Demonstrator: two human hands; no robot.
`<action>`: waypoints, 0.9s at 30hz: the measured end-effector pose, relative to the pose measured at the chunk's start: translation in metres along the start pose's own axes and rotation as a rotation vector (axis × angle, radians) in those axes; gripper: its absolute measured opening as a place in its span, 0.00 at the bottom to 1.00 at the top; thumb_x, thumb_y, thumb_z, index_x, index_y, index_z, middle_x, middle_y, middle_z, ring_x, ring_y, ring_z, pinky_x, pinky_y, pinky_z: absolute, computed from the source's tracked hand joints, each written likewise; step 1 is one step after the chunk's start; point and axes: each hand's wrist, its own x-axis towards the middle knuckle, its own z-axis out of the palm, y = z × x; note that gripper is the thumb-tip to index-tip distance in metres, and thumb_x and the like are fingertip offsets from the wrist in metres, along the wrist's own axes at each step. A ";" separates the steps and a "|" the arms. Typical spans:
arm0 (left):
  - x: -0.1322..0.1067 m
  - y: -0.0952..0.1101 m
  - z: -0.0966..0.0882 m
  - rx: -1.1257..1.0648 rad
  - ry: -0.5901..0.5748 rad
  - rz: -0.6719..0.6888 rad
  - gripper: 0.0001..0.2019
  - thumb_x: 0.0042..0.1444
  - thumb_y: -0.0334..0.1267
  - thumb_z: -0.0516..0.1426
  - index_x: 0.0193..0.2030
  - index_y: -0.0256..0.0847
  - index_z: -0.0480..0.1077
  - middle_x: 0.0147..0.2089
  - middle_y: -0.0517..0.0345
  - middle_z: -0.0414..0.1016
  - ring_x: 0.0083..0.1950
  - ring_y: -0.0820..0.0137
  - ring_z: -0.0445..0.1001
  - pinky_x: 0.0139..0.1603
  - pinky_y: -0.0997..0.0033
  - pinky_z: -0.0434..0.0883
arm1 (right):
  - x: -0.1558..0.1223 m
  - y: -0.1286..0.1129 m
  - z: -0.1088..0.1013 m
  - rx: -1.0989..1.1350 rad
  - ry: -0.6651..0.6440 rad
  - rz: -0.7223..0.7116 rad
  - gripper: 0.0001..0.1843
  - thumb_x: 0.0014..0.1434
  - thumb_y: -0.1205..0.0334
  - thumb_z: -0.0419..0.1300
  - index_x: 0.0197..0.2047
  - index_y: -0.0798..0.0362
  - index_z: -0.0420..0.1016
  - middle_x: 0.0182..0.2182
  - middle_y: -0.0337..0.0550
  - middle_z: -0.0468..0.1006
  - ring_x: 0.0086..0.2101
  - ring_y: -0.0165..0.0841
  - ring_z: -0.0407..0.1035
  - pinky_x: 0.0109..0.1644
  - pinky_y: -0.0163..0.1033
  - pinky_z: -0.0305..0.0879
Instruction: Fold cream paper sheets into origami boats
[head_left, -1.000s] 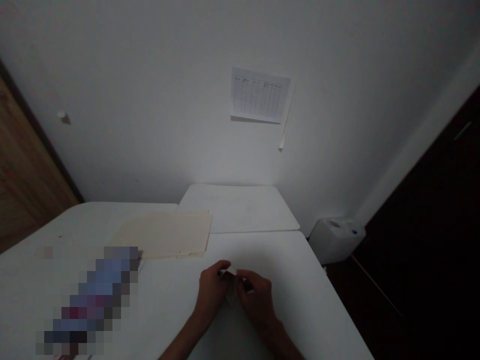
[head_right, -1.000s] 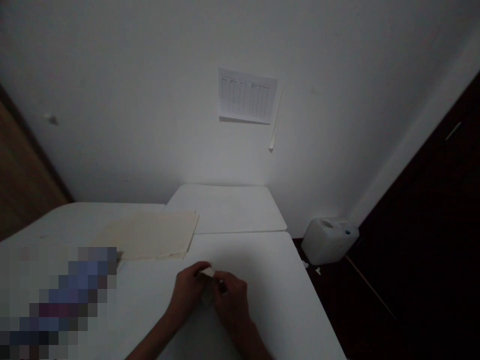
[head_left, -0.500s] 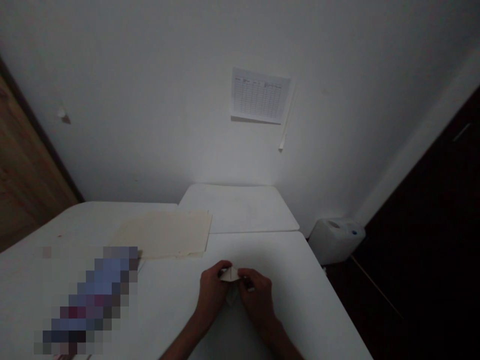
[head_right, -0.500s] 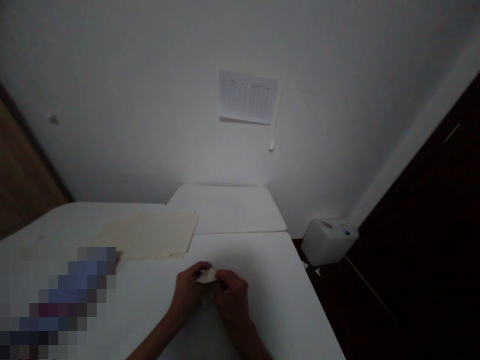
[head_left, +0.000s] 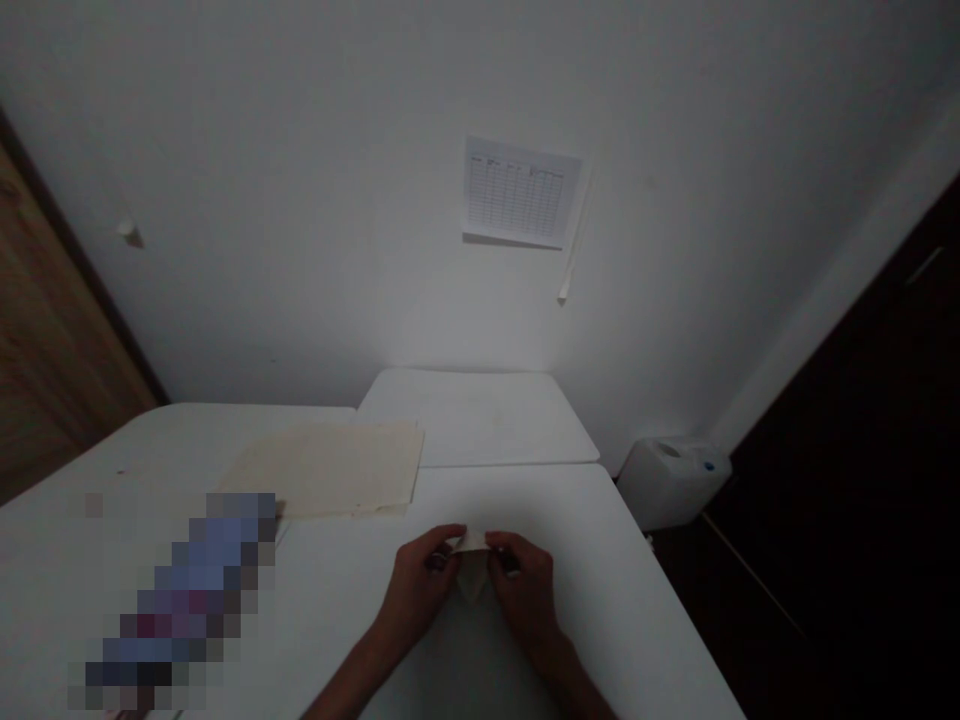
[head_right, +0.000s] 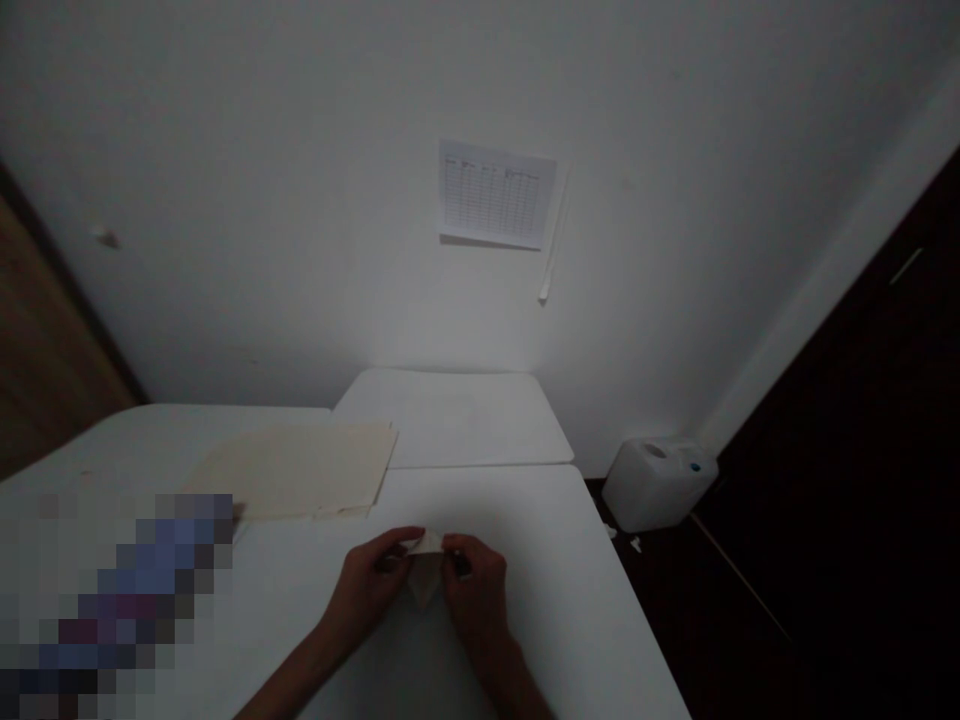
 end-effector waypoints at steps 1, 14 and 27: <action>-0.002 -0.002 -0.002 0.011 -0.004 0.046 0.15 0.51 0.33 0.54 0.45 0.41 0.74 0.36 0.57 0.80 0.31 0.69 0.79 0.32 0.72 0.77 | 0.000 0.001 0.000 0.001 -0.011 0.011 0.12 0.53 0.69 0.56 0.38 0.51 0.78 0.34 0.42 0.81 0.32 0.34 0.76 0.38 0.35 0.73; -0.010 -0.024 -0.017 0.305 -0.109 0.461 0.13 0.59 0.30 0.52 0.48 0.45 0.72 0.49 0.54 0.78 0.48 0.68 0.77 0.50 0.66 0.75 | 0.004 0.009 -0.023 -0.168 -0.301 -0.157 0.13 0.56 0.73 0.57 0.41 0.50 0.77 0.36 0.41 0.80 0.37 0.34 0.73 0.44 0.38 0.68; -0.017 -0.028 -0.017 0.387 -0.300 0.486 0.20 0.59 0.25 0.47 0.55 0.45 0.68 0.59 0.50 0.70 0.59 0.65 0.70 0.58 0.60 0.70 | 0.004 0.004 -0.034 -0.237 -0.514 -0.305 0.17 0.60 0.74 0.52 0.48 0.49 0.74 0.51 0.43 0.75 0.45 0.35 0.67 0.49 0.41 0.66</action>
